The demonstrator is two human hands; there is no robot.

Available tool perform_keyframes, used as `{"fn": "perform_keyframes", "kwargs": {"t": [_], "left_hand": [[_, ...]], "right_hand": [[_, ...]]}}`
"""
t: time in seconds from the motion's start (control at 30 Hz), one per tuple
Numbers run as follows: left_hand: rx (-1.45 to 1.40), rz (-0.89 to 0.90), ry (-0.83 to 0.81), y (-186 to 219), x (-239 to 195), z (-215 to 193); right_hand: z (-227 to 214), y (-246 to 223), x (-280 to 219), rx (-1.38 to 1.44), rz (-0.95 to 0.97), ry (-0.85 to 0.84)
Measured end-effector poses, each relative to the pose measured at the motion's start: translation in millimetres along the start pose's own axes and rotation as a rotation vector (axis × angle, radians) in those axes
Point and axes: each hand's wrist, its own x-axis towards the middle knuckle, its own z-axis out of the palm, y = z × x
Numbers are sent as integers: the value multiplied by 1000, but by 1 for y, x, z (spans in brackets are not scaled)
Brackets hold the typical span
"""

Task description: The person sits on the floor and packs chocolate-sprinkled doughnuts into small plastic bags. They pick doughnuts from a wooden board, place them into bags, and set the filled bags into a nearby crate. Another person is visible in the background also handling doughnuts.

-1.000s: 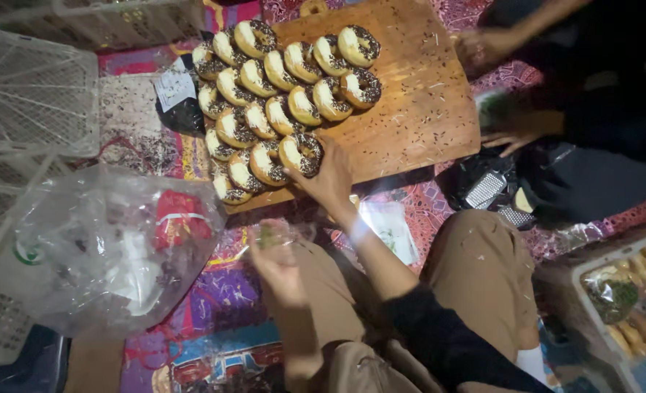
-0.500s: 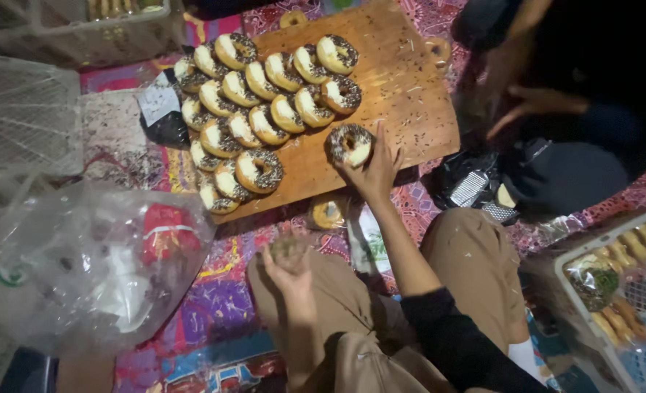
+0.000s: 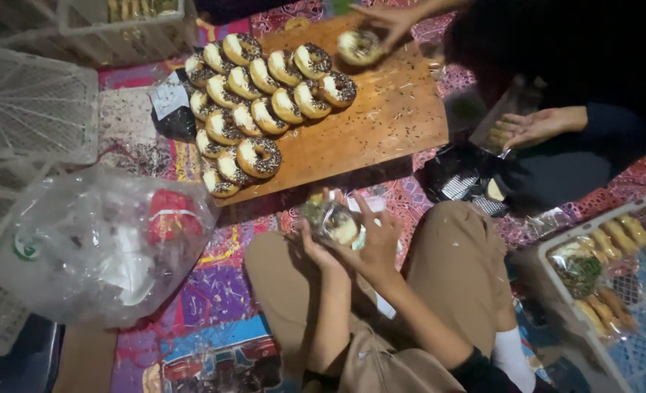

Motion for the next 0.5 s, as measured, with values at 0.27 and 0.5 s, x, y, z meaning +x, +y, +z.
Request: {"fn": "perform_keyframes", "kwargs": {"t": [0.27, 0.5], "left_hand": [[-26, 126, -202, 3, -20, 44], [21, 24, -233, -10, -34, 50]], "right_hand": [[-4, -2, 10, 299, -188, -21], [-42, -7, 22, 538, -390, -202]]}}
